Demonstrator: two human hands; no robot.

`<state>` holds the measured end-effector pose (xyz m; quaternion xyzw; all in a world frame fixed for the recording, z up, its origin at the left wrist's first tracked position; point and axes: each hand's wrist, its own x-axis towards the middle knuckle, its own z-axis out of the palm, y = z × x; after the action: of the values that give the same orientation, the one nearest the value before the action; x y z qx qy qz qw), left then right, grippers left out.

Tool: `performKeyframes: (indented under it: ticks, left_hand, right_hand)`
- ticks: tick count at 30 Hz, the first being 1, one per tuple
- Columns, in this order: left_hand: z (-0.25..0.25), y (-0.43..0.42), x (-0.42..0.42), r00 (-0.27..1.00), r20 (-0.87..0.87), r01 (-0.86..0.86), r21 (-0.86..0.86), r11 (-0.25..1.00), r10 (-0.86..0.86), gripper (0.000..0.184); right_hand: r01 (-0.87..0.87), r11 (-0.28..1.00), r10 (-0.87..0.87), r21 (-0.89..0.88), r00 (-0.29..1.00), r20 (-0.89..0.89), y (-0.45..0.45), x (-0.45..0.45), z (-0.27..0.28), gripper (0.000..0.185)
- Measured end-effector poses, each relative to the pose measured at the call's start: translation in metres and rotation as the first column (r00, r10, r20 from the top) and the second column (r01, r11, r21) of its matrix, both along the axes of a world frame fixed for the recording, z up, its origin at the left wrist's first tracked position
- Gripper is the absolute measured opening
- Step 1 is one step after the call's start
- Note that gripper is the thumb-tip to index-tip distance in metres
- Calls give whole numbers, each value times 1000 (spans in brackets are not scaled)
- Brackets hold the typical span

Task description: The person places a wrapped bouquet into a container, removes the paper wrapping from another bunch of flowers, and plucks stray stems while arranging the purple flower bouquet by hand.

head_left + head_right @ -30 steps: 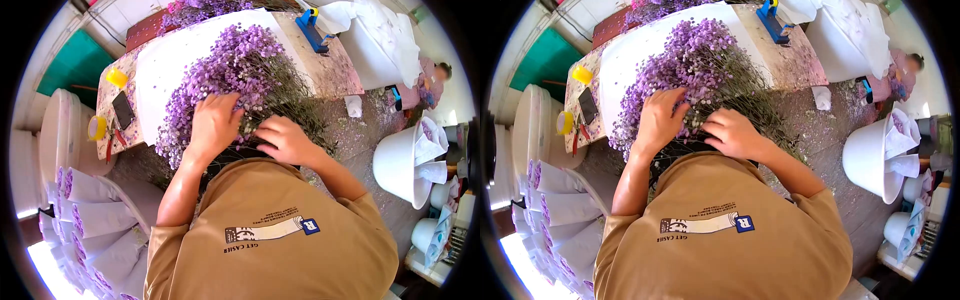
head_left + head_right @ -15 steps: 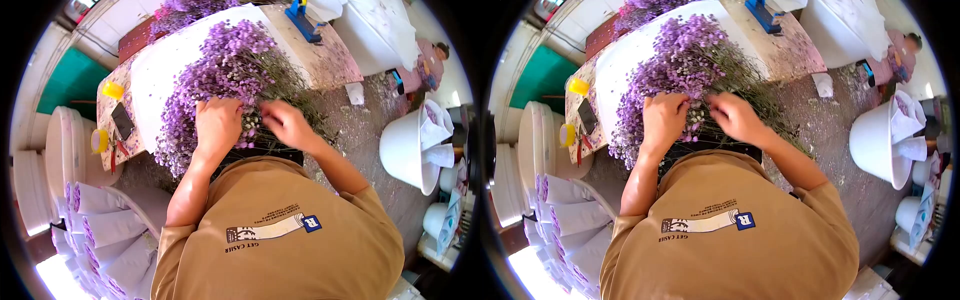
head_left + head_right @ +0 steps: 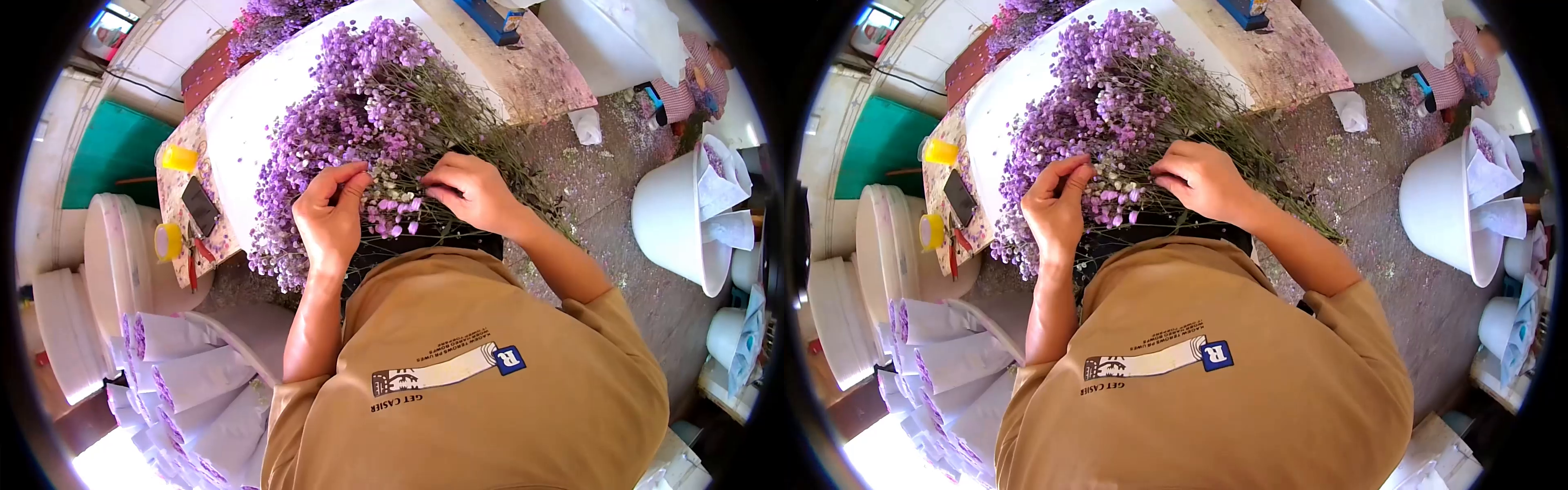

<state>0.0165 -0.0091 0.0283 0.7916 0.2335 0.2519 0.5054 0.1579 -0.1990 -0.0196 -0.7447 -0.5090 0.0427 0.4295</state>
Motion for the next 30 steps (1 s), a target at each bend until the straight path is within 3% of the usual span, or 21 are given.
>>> performKeyframes:
  ticks: [4,6,7,8,10,11,12,14,16,18,20,22,24,25,30]
  left_hand:
    - [-5,-2,1,998,62,-8,6,1000,8,15]
    - [6,-7,0,996,5,85,133,987,-87,24]
    - [13,-12,-1,991,-23,131,165,978,-128,41]
    - [14,-17,-2,988,-69,152,197,969,-141,53]
    - [13,-17,-11,961,-197,247,285,926,-196,57]
    - [11,-14,-14,937,-272,311,364,878,-219,50]
    - [9,-11,-15,937,-273,311,365,877,-219,50]
    - [11,-8,-10,971,-81,237,480,844,-227,39]
    - [27,-7,-1,964,106,127,626,769,-245,29]
    - [57,-21,14,935,171,141,623,770,-310,28]
    - [72,-35,41,846,173,284,656,699,-505,29]
    - [49,-38,62,872,-5,368,666,649,-489,24]
    - [24,-27,70,831,-410,555,655,513,-376,17]
    - [12,-25,70,863,-320,500,650,573,-390,10]
    - [-4,-21,67,909,-217,406,653,639,-356,3]
  right_hand:
    - [-30,997,20,74,991,129,4,6,1,15]
    - [-55,994,43,92,991,126,7,8,2,14]
    - [-53,994,42,93,992,121,8,9,0,14]
    - [-9,994,11,110,1000,-13,9,11,-4,13]
    - [101,985,-65,140,968,-241,10,16,-10,12]
    - [157,977,-98,148,934,-344,9,19,-11,12]
    - [213,966,-128,149,888,-443,8,23,-11,12]
    - [224,970,-160,90,876,-456,5,30,-16,12]
    - [168,975,-94,146,905,-415,6,27,-5,12]
    - [117,980,-60,158,944,-326,6,25,-7,13]
    - [97,980,-79,175,991,-109,7,20,-3,16]
    - [106,980,-105,169,994,-14,6,17,2,17]
    - [89,989,-88,118,996,-17,0,20,8,18]
    - [83,989,-80,122,996,-35,-4,25,-1,17]
    - [100,966,-110,238,994,28,-13,36,-5,14]
